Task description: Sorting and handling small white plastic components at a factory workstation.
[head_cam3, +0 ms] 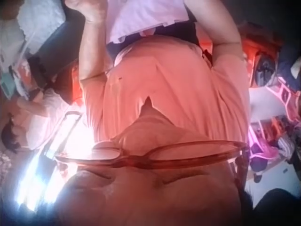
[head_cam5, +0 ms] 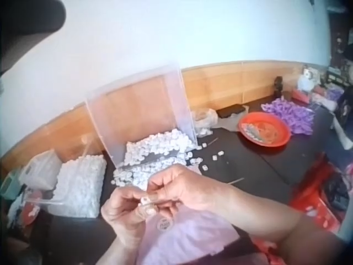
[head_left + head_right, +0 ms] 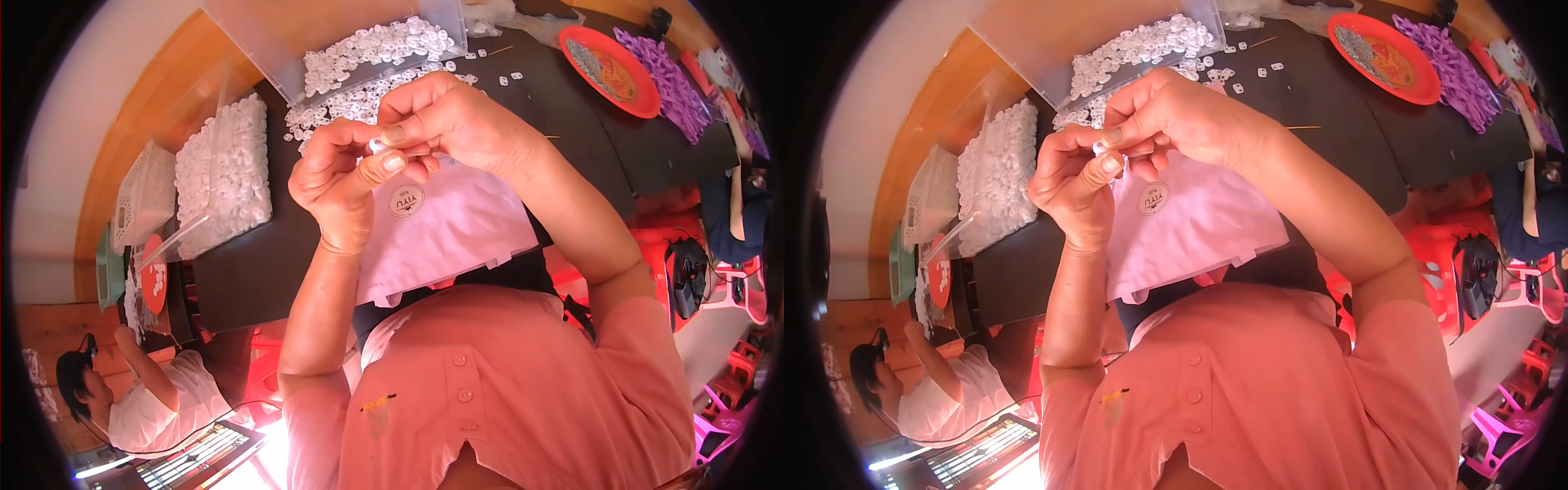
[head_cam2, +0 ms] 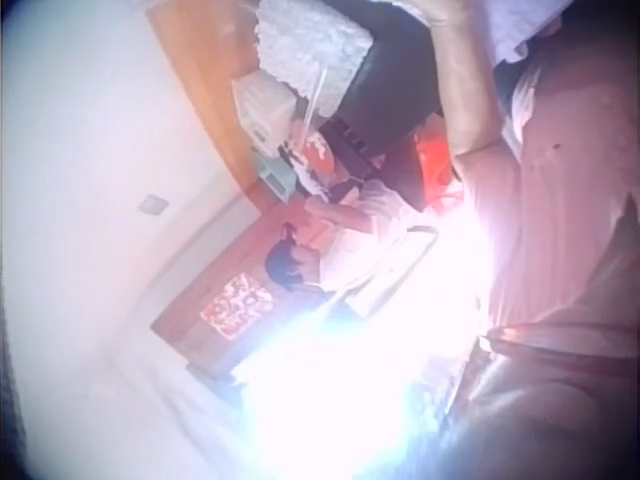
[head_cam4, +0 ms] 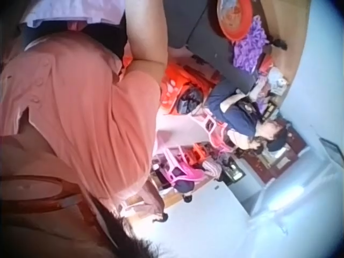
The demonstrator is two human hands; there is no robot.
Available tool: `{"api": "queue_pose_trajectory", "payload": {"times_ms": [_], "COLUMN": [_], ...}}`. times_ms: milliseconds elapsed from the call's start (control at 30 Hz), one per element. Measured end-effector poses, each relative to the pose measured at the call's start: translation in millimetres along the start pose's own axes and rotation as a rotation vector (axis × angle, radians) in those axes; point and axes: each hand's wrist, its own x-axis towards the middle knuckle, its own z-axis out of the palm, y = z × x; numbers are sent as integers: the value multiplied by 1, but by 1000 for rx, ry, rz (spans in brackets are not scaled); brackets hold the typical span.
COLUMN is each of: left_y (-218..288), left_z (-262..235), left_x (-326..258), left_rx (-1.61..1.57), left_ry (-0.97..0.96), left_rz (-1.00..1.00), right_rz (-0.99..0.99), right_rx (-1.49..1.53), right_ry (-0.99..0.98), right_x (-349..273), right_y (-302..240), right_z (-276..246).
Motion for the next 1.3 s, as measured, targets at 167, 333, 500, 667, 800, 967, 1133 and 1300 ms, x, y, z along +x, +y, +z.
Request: {"api": "queue_pose_trajectory", "payload": {"times_ms": [167,333,500,667,800,967,1133,1300], "left_y": [-10,-10,-9,-6,-7,-6,-7,-7], "left_z": [-1,-8,-9,-9,-8,-6,-5,-7], "left_x": [5,9,10,10,10,8,6,5], "left_rx": [34,95,50,132,139,223,262,304], "left_ry": [99,166,213,203,201,190,219,201], "left_rz": [-67,-267,-259,-271,-231,-240,-212,-139], "right_rz": [-147,-292,-299,-331,-327,-329,-307,-312], "right_rx": [-251,-228,-255,-279,-242,-266,-138,-178], "right_ry": [151,404,432,427,472,465,491,482], "right_x": [4,12,15,16,15,15,12,10], "right_y": [0,12,19,18,19,23,23,22], "right_z": [1,7,9,16,15,19,26,28]}}
